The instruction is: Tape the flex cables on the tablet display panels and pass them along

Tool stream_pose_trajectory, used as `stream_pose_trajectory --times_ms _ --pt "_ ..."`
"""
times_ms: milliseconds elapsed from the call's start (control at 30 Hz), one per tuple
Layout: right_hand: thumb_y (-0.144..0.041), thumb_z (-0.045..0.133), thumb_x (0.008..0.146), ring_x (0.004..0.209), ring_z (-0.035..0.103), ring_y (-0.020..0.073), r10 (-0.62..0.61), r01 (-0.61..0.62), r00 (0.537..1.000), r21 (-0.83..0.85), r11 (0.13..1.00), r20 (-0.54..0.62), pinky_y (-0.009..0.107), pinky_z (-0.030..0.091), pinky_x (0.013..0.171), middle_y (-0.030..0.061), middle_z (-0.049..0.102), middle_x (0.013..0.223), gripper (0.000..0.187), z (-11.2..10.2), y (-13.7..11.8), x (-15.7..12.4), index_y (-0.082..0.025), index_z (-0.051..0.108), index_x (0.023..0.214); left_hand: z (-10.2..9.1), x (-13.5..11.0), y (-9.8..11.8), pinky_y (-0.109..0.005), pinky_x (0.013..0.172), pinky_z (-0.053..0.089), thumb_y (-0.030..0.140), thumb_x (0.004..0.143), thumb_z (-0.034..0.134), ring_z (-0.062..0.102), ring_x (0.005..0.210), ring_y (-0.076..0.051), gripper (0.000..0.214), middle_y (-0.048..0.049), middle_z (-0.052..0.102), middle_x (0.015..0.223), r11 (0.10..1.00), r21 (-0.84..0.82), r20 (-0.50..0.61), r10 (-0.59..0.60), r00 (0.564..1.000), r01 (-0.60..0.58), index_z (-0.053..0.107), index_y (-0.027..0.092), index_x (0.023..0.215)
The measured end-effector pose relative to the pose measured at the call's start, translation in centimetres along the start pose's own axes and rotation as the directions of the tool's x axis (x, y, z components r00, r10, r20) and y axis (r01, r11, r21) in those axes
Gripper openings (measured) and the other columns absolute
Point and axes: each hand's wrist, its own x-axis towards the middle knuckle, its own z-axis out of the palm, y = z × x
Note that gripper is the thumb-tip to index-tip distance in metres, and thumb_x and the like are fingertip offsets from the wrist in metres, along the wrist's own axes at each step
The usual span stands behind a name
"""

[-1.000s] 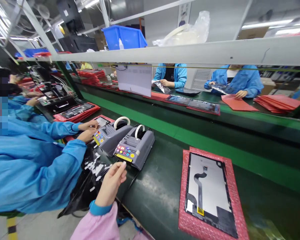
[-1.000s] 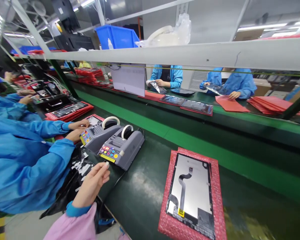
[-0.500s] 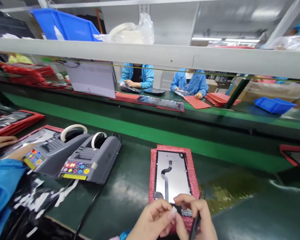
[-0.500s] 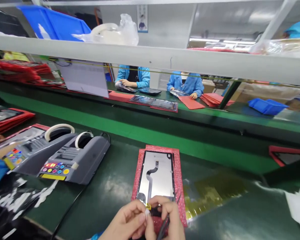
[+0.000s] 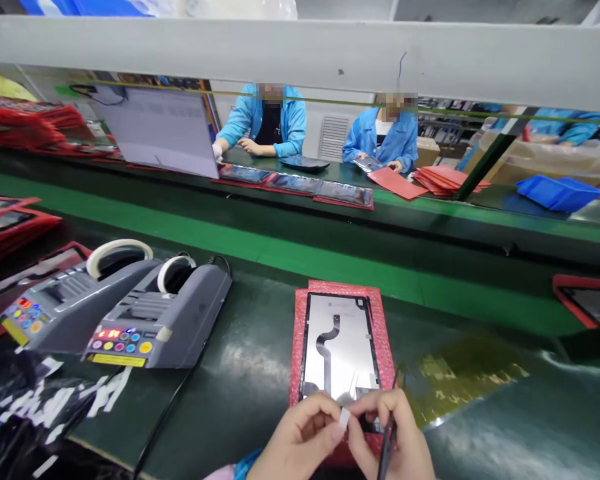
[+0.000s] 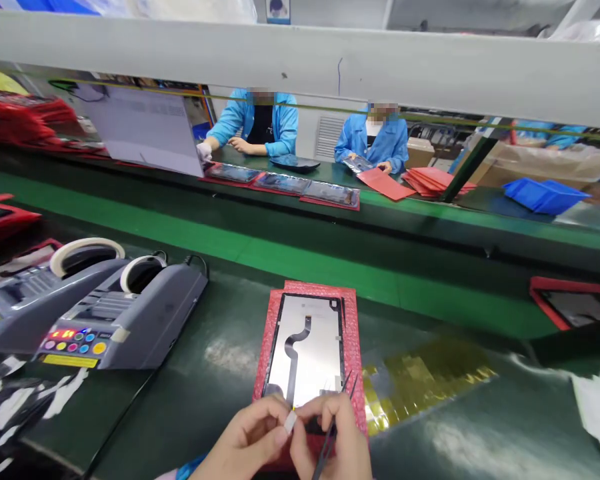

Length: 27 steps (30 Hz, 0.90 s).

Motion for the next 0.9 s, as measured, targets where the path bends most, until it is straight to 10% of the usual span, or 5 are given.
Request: stream_pose_trajectory --times_ms 167,300,500,667,900 --pt "-0.039 0.076 0.085 0.054 0.048 0.0113 0.262 -0.268 0.963 0.338 0.902 0.064 0.023 0.042 0.053 -0.0060 0.055 0.069 0.039 -0.2 1.7 0.3 -0.027 0.039 0.081 -0.6 -0.3 -0.7 -0.030 0.073 0.043 0.052 0.096 0.063 0.051 0.077 -0.018 0.031 -0.0021 0.047 0.083 0.890 0.271 0.073 0.362 0.929 -0.368 0.074 0.024 0.085" --pt "-0.054 0.079 0.079 0.058 0.060 0.0149 0.439 -0.649 0.757 0.481 0.589 0.485 0.022 0.040 0.045 -0.0018 0.065 0.078 0.047 -1.3 3.4 0.8 -0.028 0.040 0.084 -1.3 -0.4 -1.1 -0.031 0.076 0.045 0.045 0.098 0.062 0.052 0.080 -0.019 0.023 -0.0018 0.043 0.085 0.831 0.262 0.113 0.478 0.871 -0.490 0.073 0.028 0.089" --pt "-0.042 0.080 0.083 0.085 0.072 0.0201 0.226 -0.263 0.958 0.233 0.936 0.174 0.031 0.057 0.079 0.0018 0.079 0.097 0.038 -2.5 2.7 0.9 -0.029 0.044 0.083 -2.2 -0.3 -1.1 -0.033 0.088 0.044 0.047 0.101 0.055 0.054 0.092 -0.021 0.025 -0.0042 0.047 0.098 0.823 0.468 0.105 0.311 0.945 -0.323 0.068 0.027 0.100" --pt "-0.031 0.081 0.082 0.072 0.077 0.0216 0.215 -0.243 0.881 0.011 0.970 0.421 0.028 0.059 0.070 0.0022 0.081 0.082 0.043 -1.9 3.5 1.5 -0.026 0.039 0.071 -3.3 -0.7 -2.1 -0.032 0.088 0.045 0.049 0.103 0.048 0.055 0.092 -0.021 0.031 -0.0044 0.048 0.098 0.850 0.460 0.076 0.250 0.965 -0.256 0.070 0.027 0.102" --pt "-0.039 0.075 0.088 0.078 0.072 0.0195 0.273 -0.346 0.880 0.131 0.929 0.388 0.028 0.055 0.073 0.0022 0.078 0.082 0.042 -1.2 1.6 6.2 -0.027 0.037 0.075 -5.0 -0.5 -2.4 -0.030 0.087 0.048 0.046 0.104 0.047 0.060 0.096 -0.021 0.032 -0.0062 0.057 0.105 0.899 0.415 -0.153 0.222 0.963 -0.141 0.069 0.030 0.119"
